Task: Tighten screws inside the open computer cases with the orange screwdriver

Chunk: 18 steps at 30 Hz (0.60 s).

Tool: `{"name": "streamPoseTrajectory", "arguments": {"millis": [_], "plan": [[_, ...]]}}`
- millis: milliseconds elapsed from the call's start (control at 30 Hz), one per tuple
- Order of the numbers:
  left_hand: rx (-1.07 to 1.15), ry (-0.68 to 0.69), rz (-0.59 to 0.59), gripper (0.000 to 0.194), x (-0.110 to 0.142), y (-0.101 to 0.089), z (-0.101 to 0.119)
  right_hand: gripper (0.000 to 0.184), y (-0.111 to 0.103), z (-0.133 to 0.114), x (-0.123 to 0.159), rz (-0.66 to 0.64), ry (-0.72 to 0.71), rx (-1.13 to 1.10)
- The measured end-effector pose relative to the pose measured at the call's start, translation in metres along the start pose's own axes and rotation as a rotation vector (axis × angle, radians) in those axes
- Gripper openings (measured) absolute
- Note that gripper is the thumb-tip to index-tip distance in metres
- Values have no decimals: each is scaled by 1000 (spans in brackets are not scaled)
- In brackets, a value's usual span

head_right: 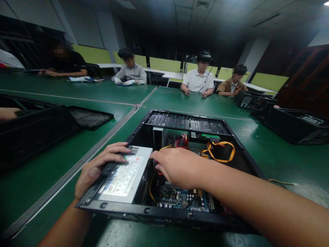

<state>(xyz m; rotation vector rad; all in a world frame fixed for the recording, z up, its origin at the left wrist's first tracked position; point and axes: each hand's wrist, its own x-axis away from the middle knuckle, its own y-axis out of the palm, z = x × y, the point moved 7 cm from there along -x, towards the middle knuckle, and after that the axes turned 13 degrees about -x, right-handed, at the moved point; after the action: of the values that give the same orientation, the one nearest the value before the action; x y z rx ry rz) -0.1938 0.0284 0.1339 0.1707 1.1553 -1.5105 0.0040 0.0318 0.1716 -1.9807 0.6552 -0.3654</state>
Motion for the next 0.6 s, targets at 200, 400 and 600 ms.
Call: {"name": "streamPoseTrajectory", "arguments": {"millis": [200,400,600], "plan": [[35,2,37,50,-2,0,5,24,-26,22,-3,120,84,-96],[40,2,30,51,-1,1,5,24,-12,33,-13,58,120,-70],[43,10,19,51,0,1,5,24,-11,35,-15,42,123,-4]]}}
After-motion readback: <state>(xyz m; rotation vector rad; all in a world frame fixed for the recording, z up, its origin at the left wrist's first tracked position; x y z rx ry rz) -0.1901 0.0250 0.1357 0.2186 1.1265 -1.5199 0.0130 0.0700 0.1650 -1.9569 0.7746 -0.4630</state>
